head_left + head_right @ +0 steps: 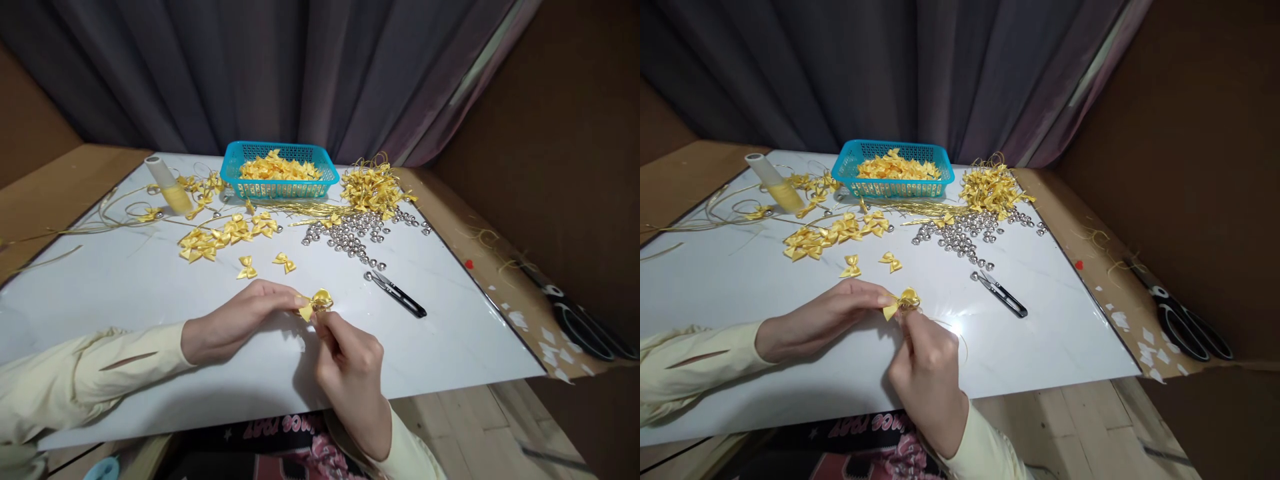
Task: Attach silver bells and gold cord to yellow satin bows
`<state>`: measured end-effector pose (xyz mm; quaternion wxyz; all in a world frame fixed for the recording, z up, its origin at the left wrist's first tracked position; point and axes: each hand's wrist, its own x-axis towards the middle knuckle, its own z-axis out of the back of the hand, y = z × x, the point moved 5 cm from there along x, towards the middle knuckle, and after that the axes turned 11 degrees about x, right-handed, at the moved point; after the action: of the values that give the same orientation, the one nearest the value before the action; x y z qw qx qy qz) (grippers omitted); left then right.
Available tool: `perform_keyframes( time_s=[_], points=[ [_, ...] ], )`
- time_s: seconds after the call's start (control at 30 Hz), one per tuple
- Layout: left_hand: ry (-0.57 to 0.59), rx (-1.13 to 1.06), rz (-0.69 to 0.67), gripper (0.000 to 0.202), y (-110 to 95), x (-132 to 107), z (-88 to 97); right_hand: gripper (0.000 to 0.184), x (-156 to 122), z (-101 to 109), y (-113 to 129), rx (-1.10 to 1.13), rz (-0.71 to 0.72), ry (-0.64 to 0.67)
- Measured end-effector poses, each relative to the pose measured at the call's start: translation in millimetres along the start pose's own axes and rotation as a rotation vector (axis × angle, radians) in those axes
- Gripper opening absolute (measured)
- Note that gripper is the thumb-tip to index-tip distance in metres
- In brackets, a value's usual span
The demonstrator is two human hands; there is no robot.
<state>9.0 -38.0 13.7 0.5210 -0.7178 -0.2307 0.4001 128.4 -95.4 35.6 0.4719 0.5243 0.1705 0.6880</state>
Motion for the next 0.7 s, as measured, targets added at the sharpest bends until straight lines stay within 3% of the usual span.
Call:
perform_keyframes(
  time_s=[0.13,0.33,0.7],
  points=[
    [-0.029,0.048,-0.012,0.020,-2.6,-0.9,0.7,0.015,-0.4,0.7,-3.8,0.040,-0.072,0.079],
    [-0.062,0.171,-0.050,0.023,-4.6,-0.7,0.8,0.018,-4.0,4.2,-4.6,-0.022,-0.128,0.193],
    [-0.021,0.275,-0.120,0.026,-6.7,-2.0,-1.7,0.020,-4.1,-0.5,-2.2,0.052,-0.089,0.108]
  ],
)
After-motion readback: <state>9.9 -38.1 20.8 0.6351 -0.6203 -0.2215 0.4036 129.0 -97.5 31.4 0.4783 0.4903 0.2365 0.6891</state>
